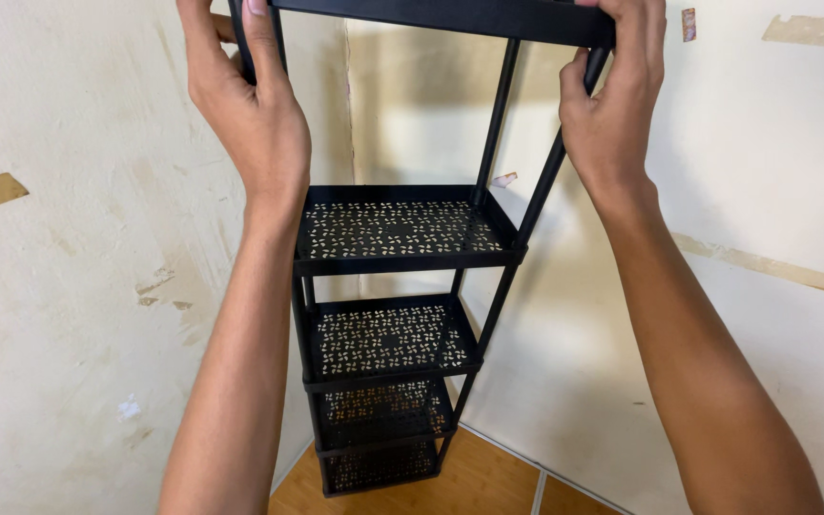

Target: The person assembles a black metal corner shelf by inserting perforated shelves into the frame and securing vertical poles. They repeatedly adjust and reposition the shelves and poles to fit them into place.

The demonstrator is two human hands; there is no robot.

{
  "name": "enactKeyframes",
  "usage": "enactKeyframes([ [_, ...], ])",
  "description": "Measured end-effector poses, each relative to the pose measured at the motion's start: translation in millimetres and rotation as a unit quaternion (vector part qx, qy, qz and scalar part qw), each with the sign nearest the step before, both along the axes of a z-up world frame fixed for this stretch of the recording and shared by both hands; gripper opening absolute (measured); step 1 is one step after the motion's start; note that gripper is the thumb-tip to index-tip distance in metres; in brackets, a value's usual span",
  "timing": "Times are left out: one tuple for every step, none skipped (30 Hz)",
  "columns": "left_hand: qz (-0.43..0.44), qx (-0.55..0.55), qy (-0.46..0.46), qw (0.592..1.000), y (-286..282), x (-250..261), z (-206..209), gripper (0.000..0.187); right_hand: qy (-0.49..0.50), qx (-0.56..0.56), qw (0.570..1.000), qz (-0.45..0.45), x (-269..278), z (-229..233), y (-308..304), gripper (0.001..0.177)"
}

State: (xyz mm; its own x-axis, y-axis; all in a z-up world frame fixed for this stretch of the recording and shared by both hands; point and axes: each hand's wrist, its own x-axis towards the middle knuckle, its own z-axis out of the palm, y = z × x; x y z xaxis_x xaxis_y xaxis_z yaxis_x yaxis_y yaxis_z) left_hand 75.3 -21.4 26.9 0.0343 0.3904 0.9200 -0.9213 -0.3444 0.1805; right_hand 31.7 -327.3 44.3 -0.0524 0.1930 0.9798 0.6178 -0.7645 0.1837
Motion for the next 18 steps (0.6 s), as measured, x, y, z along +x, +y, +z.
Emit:
enactKeyframes([
  [0.013, 0.010, -0.020, 1.000, 0, 5, -1, 0.024, 0.003, 0.013, 1.000, 0.013, 1, 0, -1, 0.040],
  [0.017, 0.015, -0.033, 0.999, 1, 10, -1, 0.020, -0.012, 0.015, 1.000, 0.004, 1, 0, -1, 0.039],
  [0.021, 0.021, -0.046, 0.999, 1, 16, -2, 0.017, -0.026, 0.017, 0.999, -0.005, 2, 1, -2, 0.039],
  [0.017, 0.022, -0.054, 0.998, 2, 22, -2, 0.014, -0.043, 0.017, 0.999, -0.007, 2, 0, -2, 0.038],
  [0.013, 0.022, -0.062, 0.998, 1, 28, -2, 0.013, -0.059, 0.018, 0.998, -0.009, 3, 0, -2, 0.037],
  [0.052, 0.028, -0.049, 0.997, 0, 33, -3, 0.012, -0.078, 0.016, 0.997, -0.006, 3, -2, -2, 0.035],
  [0.090, 0.034, -0.036, 0.995, -3, 38, -5, 0.012, -0.077, 0.026, 0.997, 0.005, 3, -4, 0, 0.035],
  [0.115, 0.044, -0.015, 0.992, -5, 42, -7, 0.013, -0.076, 0.036, 0.996, 0.015, 3, -6, 3, 0.035],
  [0.140, 0.055, 0.005, 0.989, -8, 46, -10, 0.015, -0.056, 0.058, 0.996, 0.031, 3, -9, 6, 0.036],
  [0.152, 0.070, 0.030, 0.986, -11, 50, -11, 0.019, -0.048, 0.067, 0.996, 0.041, 3, -10, 8, 0.038],
  [0.163, 0.085, 0.054, 0.981, -15, 53, -12, 0.024, -0.041, 0.077, 0.995, 0.055, 3, -11, 11, 0.040],
  [0.157, 0.097, 0.080, 0.980, -18, 57, -12, 0.029, -0.044, 0.074, 0.994, 0.062, 3, -12, 14, 0.043],
  [0.150, 0.109, 0.106, 0.977, -22, 60, -12, 0.035, -0.054, 0.071, 0.994, 0.061, 4, -12, 17, 0.047],
  [0.144, 0.121, 0.132, 0.973, -25, 63, -13, 0.041, -0.062, 0.067, 0.994, 0.062, 4, -13, 21, 0.051],
  [0.127, 0.133, 0.132, 0.974, -27, 65, -15, 0.044, -0.075, 0.062, 0.994, 0.054, 6, -13, 26, 0.056],
  [0.110, 0.144, 0.131, 0.975, -30, 66, -17, 0.047, -0.079, 0.059, 0.994, 0.044, 6, -12, 30, 0.058],
  [0.093, 0.155, 0.130, 0.975, -32, 66, -18, 0.050, -0.083, 0.056, 0.994, 0.035, 7, -12, 34, 0.061],
  [0.089, 0.159, 0.132, 0.974, -33, 64, -19, 0.050, -0.076, 0.053, 0.995, 0.023, 8, -11, 37, 0.060],
])
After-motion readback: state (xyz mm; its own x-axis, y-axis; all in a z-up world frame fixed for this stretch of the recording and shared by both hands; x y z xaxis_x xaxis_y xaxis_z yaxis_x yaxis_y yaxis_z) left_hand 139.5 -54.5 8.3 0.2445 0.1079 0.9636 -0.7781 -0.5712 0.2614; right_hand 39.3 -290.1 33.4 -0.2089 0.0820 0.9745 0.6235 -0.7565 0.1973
